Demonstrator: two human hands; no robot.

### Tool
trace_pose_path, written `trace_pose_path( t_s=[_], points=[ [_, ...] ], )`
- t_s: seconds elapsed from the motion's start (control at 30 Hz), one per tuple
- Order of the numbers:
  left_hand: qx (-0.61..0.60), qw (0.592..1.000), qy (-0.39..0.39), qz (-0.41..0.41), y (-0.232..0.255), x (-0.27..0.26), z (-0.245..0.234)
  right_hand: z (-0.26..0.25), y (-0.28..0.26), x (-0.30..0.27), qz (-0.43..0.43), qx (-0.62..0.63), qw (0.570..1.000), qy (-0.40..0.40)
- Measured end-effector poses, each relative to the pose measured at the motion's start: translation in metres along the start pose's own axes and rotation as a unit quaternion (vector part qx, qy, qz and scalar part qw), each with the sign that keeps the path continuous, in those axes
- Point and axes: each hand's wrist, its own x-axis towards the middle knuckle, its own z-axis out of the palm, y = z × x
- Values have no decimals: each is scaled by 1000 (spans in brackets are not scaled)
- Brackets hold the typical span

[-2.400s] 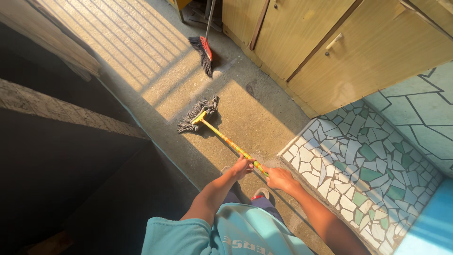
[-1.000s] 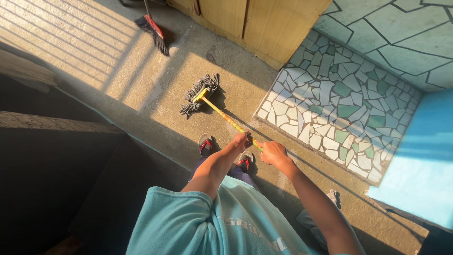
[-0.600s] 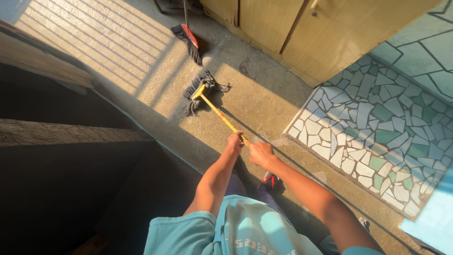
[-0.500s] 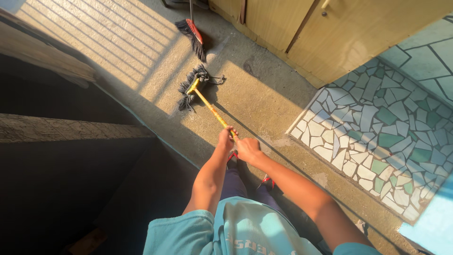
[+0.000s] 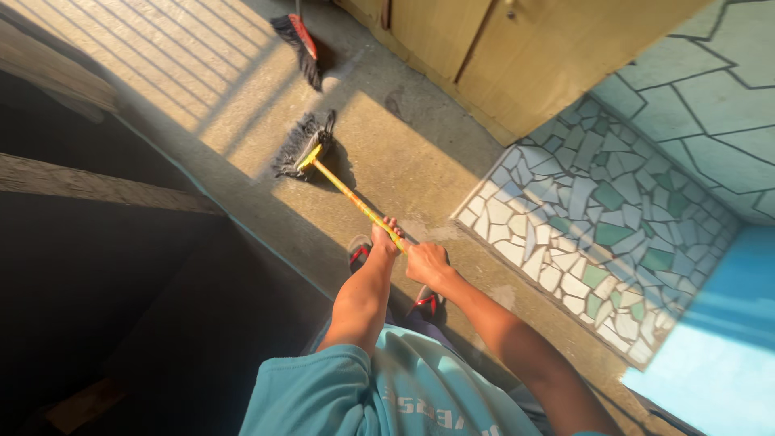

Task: The person mops the floor in a small area using a mop, repeatedly moving the mop head across the surface.

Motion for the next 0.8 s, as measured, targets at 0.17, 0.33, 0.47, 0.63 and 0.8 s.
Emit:
trace_pose_path(
  t_s=[0.17, 0.33, 0.47, 0.63, 0.8],
  points=[
    [68, 996, 30, -48, -112, -22, -25, 0, 63, -102, 65, 30, 997, -38],
    [92, 987, 131, -33, -163, -43, -10, -22, 96, -153, 73, 99, 992, -21],
    [80, 989, 120, -15, -147, -54, 0, -24, 84, -150, 79, 89, 993, -24],
    [81, 993, 85, 2, -87, -38, -5, -18, 46, -100, 62, 31, 997, -39],
    [29, 998, 53, 1, -12, -7, -14, -23, 0, -17, -24, -7, 998, -62]
  ],
)
